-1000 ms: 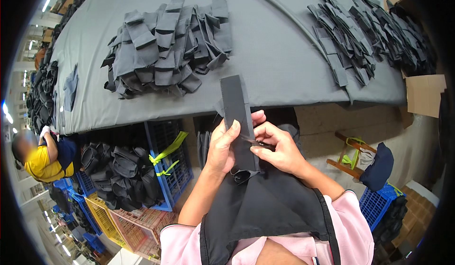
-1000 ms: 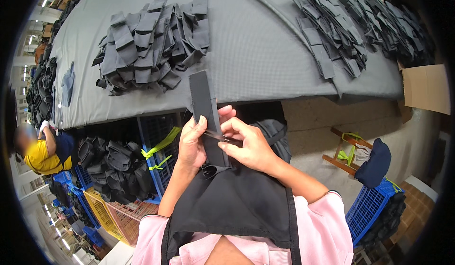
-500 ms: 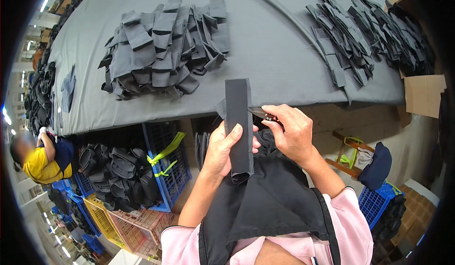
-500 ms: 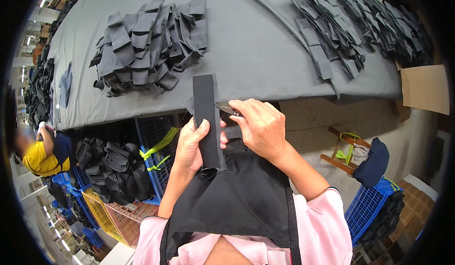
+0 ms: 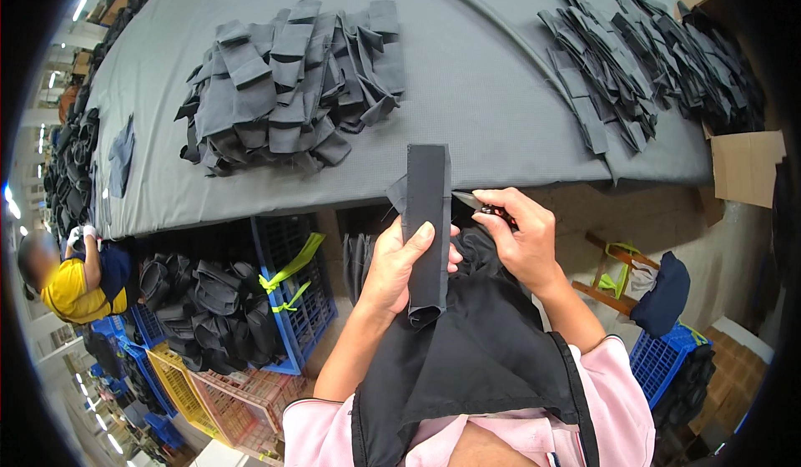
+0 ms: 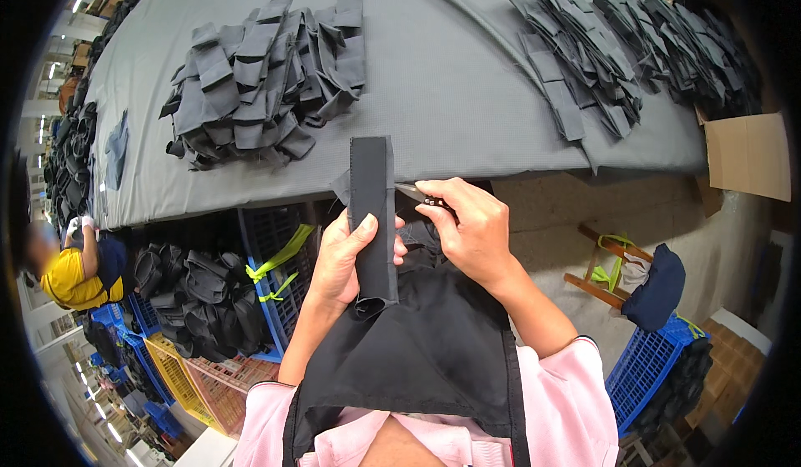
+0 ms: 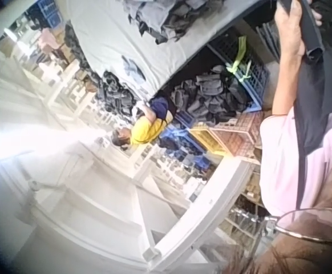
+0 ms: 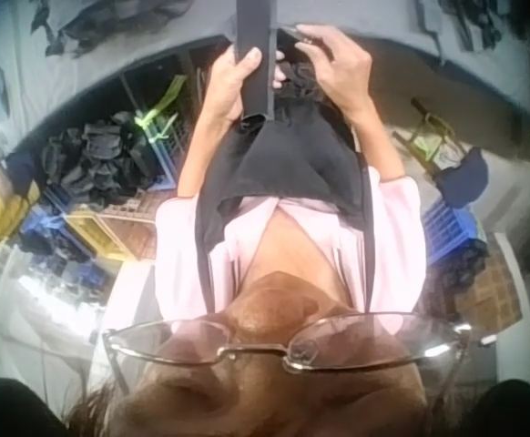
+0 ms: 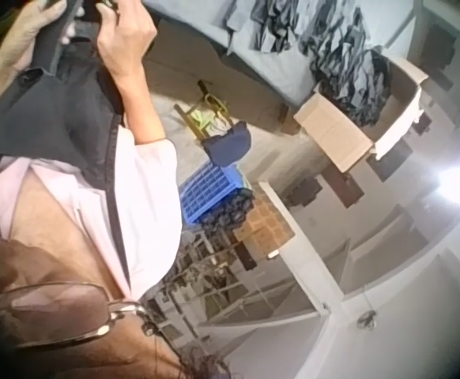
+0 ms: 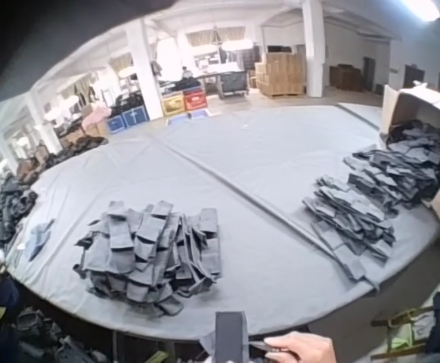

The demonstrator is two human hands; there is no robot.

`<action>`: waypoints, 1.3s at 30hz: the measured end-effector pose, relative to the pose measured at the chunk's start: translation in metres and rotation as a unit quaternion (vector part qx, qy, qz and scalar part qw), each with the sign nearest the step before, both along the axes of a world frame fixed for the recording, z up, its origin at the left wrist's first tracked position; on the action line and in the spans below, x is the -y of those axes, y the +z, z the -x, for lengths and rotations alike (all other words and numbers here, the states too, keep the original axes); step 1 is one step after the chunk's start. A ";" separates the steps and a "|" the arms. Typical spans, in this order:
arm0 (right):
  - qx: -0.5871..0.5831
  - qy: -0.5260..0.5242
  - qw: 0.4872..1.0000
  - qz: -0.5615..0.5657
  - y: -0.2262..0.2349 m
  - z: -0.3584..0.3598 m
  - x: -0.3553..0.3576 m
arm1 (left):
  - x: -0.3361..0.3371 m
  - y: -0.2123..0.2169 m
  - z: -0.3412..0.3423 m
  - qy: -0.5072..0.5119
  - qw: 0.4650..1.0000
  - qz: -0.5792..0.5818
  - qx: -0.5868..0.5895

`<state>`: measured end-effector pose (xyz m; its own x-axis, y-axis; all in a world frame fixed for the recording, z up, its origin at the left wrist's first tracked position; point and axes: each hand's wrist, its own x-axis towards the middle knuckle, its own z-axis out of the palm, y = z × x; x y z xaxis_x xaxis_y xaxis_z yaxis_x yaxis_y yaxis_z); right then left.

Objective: The person is using small snips/scissors to trim excess threads and material from pre-cut black fabric components in a manufacturing environment.

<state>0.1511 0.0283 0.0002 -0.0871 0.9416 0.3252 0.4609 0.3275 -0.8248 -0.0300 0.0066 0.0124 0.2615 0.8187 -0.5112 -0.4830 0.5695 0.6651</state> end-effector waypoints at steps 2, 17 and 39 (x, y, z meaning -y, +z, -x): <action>-0.001 0.012 1.000 0.000 0.007 0.004 -0.001 | 0.001 -0.003 0.002 0.001 1.000 0.004 -0.002; 0.109 0.047 0.990 -0.074 0.005 0.013 -0.004 | 0.004 -0.003 -0.004 -0.062 0.998 0.006 -0.011; -0.032 -0.032 0.999 0.030 0.008 -0.004 -0.017 | -0.027 -0.009 -0.014 -0.054 0.981 -0.062 0.177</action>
<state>0.1553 0.0458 0.0087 -0.0079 0.9627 0.2705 0.4257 0.2480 -0.8702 -0.0164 0.0338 0.0030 0.4932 0.8265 -0.2713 -0.6381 0.5557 0.5329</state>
